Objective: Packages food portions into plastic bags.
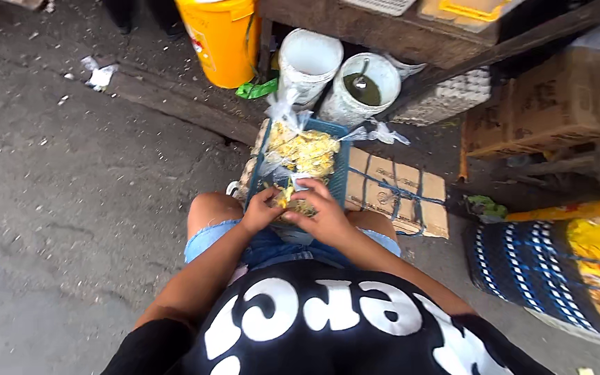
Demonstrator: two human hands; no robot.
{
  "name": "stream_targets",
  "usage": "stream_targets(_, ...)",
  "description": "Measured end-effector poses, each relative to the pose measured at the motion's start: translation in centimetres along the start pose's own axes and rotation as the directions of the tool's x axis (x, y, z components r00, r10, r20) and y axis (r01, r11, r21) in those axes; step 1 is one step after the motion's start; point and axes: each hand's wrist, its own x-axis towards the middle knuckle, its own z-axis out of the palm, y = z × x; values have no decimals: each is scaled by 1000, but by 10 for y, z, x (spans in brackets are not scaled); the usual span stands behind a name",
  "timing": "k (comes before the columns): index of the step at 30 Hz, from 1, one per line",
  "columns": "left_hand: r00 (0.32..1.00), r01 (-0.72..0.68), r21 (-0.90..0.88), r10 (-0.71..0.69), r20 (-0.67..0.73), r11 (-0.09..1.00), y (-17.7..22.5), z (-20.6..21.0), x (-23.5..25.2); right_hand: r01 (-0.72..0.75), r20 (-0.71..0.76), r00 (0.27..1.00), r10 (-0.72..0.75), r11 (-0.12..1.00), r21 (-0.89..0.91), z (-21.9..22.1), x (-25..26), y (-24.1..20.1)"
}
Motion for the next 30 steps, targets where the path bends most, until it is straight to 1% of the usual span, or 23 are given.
stream_targets(2,1000,-1,24,1,-8,1000,3,2,1,-88,175,979,102,992,-86,-7,6,-8)
stream_targets(3,1000,-17,27,17,-18,999,3,4,1,-111,238,961,139,986,-127,-9,9,-11)
stream_targets(4,999,-39,28,40,-24,999,2,4,1,-115,263,952,153,981,-157,-10,11,-13)
stream_targets(8,996,-86,-11,86,-34,996,0,5,1,-13,184,982,46,985,-174,-7,15,-11)
stream_targets(11,995,-88,-54,86,-43,995,-2,5,1,-31,245,967,65,990,-139,-8,17,-14)
stream_targets(12,996,-76,-61,73,-42,995,-2,5,0,-56,245,966,81,993,-107,-6,17,-13)
stream_targets(14,996,-80,-59,78,-31,995,-4,4,0,-173,261,950,170,985,-11,-2,19,-11)
stream_targets(16,993,-114,-15,114,5,993,-7,4,-1,-270,336,910,244,962,31,-2,24,-5)
stream_targets(17,990,-141,14,140,30,990,-10,3,-1,-276,377,892,251,961,15,-4,27,-2)
stream_targets(19,986,-160,58,157,62,985,-11,3,-1,-226,396,891,224,973,-42,-7,28,1)
stream_targets(23,993,-108,118,101,62,987,-5,2,-1,-163,333,923,194,979,-118,-17,27,-16)
stream_targets(26,993,-109,186,97,70,977,-1,4,0,-88,271,954,129,983,-161,-31,25,-32)
stream_targets(30,994,-72,214,54,92,974,4,2,0,10,304,951,60,974,-225,-38,24,-36)
